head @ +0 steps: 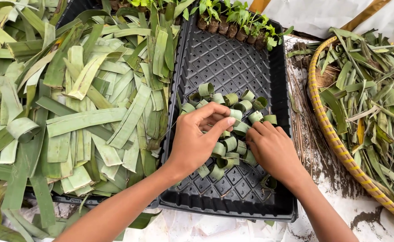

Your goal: The person constructs small cylindrical containers for seedlings by rolling long green leaves and securing them, then placing them into a black plastic tray.

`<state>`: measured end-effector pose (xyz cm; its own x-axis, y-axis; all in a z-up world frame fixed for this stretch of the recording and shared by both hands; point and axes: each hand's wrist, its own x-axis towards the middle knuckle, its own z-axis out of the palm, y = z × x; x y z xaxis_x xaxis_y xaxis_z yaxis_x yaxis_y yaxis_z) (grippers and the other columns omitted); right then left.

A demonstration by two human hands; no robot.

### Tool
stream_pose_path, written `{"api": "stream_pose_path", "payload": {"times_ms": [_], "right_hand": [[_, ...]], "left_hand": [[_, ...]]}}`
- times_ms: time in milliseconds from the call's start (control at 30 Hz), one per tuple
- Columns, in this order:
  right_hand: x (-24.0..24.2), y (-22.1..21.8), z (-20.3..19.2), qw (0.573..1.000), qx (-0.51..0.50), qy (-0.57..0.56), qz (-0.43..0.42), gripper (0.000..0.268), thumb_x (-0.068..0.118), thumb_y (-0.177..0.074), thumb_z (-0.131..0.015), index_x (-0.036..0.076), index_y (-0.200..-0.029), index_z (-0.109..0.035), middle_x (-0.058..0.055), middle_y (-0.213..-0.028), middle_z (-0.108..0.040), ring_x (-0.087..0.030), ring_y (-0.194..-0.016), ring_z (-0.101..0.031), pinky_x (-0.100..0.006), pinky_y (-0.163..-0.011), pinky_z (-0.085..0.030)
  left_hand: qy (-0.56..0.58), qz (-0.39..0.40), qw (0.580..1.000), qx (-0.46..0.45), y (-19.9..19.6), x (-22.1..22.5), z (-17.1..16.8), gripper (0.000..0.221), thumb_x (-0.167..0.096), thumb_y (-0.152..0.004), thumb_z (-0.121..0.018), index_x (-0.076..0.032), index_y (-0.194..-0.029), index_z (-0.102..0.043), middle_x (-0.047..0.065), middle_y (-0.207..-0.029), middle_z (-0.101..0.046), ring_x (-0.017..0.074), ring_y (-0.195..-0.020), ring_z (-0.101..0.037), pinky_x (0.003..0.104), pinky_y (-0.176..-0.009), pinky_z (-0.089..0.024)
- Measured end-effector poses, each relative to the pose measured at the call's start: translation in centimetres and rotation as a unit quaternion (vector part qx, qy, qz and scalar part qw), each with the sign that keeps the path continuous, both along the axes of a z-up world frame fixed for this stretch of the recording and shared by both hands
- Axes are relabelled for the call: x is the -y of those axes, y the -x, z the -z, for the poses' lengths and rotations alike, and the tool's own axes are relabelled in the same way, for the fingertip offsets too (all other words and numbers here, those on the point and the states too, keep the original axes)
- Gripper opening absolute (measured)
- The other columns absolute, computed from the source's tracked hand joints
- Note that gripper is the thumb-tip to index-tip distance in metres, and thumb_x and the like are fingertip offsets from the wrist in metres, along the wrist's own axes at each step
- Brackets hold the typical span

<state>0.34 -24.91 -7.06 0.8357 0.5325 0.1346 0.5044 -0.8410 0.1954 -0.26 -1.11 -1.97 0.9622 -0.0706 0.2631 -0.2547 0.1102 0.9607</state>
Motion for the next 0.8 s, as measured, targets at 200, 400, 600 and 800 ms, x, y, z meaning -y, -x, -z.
{"api": "stream_pose_path", "payload": {"times_ms": [200, 400, 600, 800], "right_hand": [[0.4, -0.8, 1.4, 0.996, 0.037, 0.045, -0.071, 0.005, 0.017, -0.087, -0.063, 0.014, -0.086, -0.059, 0.0, -0.087, -0.055, -0.021, -0.089, -0.057, -0.032, -0.071, -0.045], [0.7, -1.5, -0.3, 0.995, 0.008, 0.004, -0.104, 0.006, 0.012, -0.08, -0.06, 0.008, -0.084, -0.057, -0.007, -0.084, -0.054, -0.027, -0.088, -0.059, -0.034, -0.072, -0.05], [-0.4, 0.4, -5.7, 0.965, -0.1, -0.237, -0.045, 0.007, 0.003, -0.089, -0.058, 0.01, -0.09, -0.058, -0.006, -0.079, -0.053, -0.027, -0.065, -0.058, -0.036, -0.061, -0.051], [-4.5, 1.2, -7.0, 0.918, -0.092, -0.385, -0.036, 0.01, 0.004, -0.099, -0.054, 0.01, -0.098, -0.062, -0.006, -0.067, -0.057, -0.021, -0.049, -0.048, -0.032, -0.047, -0.043]], "left_hand": [[-0.007, 0.005, 1.0, 0.011, -0.1, -0.1, 0.0, 0.002, -0.008, -0.094, -0.07, -0.008, -0.092, -0.072, 0.007, -0.076, -0.077, 0.0142, -0.074, -0.077, 0.026, -0.063, -0.061], [0.002, 0.008, 1.0, 0.012, -0.2, -0.2, 0.2, 0.003, -0.009, -0.095, -0.069, -0.008, -0.093, -0.071, 0.007, -0.079, -0.078, 0.0153, -0.077, -0.078, 0.025, -0.064, -0.06], [0.014, -0.02, 0.999, 0.024, 0.0, -0.3, -0.1, 0.006, -0.009, -0.098, -0.065, -0.006, -0.096, -0.07, 0.01, -0.082, -0.078, 0.0187, -0.08, -0.079, 0.027, -0.066, -0.061], [-0.022, -0.055, 0.996, 0.063, 0.5, -0.2, -0.3, 0.005, -0.01, -0.097, -0.068, -0.006, -0.094, -0.069, 0.01, -0.078, -0.077, 0.0199, -0.075, -0.078, 0.029, -0.063, -0.06]]}}
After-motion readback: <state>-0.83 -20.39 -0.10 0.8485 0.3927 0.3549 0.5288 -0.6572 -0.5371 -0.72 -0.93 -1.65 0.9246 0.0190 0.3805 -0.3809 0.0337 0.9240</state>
